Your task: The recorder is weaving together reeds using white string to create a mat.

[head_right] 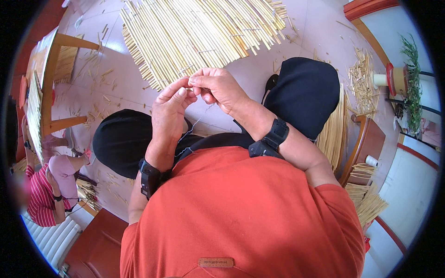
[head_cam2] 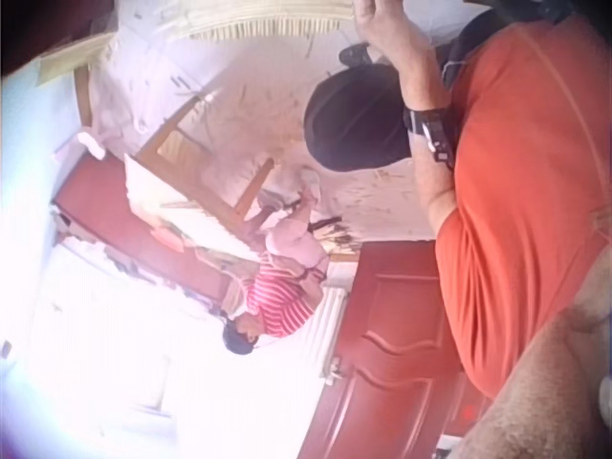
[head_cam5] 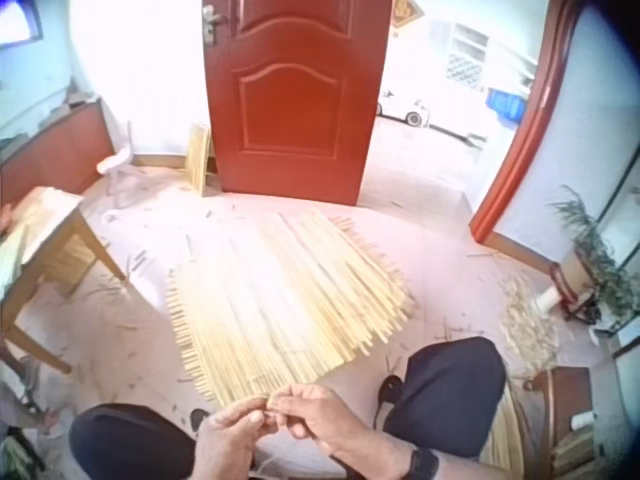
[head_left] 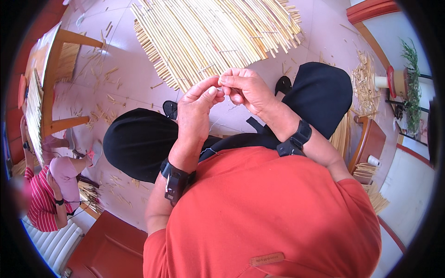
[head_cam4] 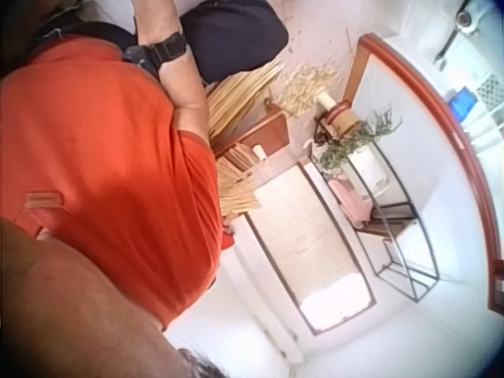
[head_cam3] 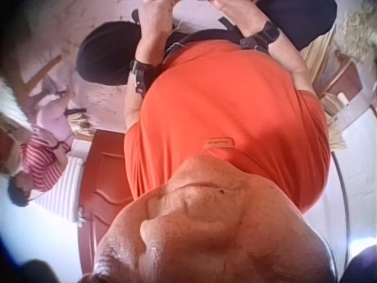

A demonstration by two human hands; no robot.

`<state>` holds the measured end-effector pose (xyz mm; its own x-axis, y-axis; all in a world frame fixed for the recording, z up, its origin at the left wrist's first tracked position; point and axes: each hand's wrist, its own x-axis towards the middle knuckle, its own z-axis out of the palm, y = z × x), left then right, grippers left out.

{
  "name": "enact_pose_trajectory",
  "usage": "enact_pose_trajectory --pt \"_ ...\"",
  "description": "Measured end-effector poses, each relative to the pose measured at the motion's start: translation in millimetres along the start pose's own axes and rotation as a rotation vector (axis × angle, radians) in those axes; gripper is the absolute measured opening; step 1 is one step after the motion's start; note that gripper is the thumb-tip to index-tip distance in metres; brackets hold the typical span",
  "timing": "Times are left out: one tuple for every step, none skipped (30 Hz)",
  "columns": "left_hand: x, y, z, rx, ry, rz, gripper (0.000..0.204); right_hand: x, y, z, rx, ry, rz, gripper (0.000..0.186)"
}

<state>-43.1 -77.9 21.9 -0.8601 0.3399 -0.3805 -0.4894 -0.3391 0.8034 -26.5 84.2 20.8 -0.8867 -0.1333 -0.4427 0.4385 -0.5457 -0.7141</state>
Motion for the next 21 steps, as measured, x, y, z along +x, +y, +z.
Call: enact_pose_trajectory --pt "2 -2 0 -0.008 -0.011 0.006 0.024 -1 -1 0 -0.028 0.016 -0.009 0.015" --pt "3 -3 0 -0.014 -0.013 0.011 0.023 -1 -1 0 -0.059 0.032 -0.019 0.015" --pt "4 -4 0 -0.012 0.006 0.0 0.022 -2 -2 0 -0.087 0.038 -0.027 0.015" --pt "5 -6 0 -0.019 -0.006 0.031 0.019 -2 -2 1 -0.117 0.045 -0.036 0.015" --pt "6 -8 0 -0.017 0.001 0.045 0.017 -3 -2 1 -0.147 0.052 -0.045 0.015" --pt "6 -10 0 -0.015 0.006 0.048 0.015 -3 -1 1 -0.159 0.036 -0.042 0.015" --pt "7 -12 0 -0.005 0.023 0.082 0.011 -2 0 1 -0.172 0.022 -0.041 0.015" --pt "8 -14 0 0.005 0.037 0.105 0.008 -2 2 0 -0.186 0.003 -0.045 0.014" --pt "8 -16 0 0.01 0.043 0.141 0.006 -2 3 -2 -0.222 -0.008 -0.028 0.014" --pt "8 -18 -1 0.073 0.06 0.154 0.004 -1 5 -4 -0.259 -0.025 -0.016 0.013" --pt "7 -19 -3 0.13 0.067 0.18 0.003 0 7 -7 -0.274 -0.075 -0.045 0.013" --pt "6 -19 -5 0.174 0.065 0.239 0.005 1 8 -9 -0.33 -0.064 0.02 0.013" --pt "4 -18 -7 0.301 0.071 0.259 0.004 1 8 -11 -0.366 -0.088 0.045 0.014" --pt "2 -15 -10 0.417 0.068 0.312 0.004 0 7 -13 -0.398 -0.12 0.063 0.015" --pt "-1 -12 -12 0.539 0.065 0.354 0.004 -2 4 -15 -0.543 -0.194 0.123 0.014" --pt "-3 -6 -14 0.613 0.079 0.399 0.003 -7 -2 -17 -0.689 -0.273 0.172 0.014" --pt "-6 0 -15 0.697 0.118 0.493 0.005 -9 -10 -18 -0.881 -0.314 0.243 0.014" --pt "-9 7 -15 0.753 0.106 0.576 0.008 -16 -19 -19 -1.212 -0.354 0.153 0.013" --pt "-12 13 -14 0.808 0.095 0.637 0.012 -25 -27 -18 -1.596 -0.336 0.128 0.014" --pt "-15 18 -12 0.858 0.056 0.7 0.012 -33 -32 -15 -1.786 -0.267 0.126 0.024" --pt "-18 22 -9 0.907 0.017 0.747 0.013 -37 -38 -11 -1.756 -0.176 -0.126 0.027"
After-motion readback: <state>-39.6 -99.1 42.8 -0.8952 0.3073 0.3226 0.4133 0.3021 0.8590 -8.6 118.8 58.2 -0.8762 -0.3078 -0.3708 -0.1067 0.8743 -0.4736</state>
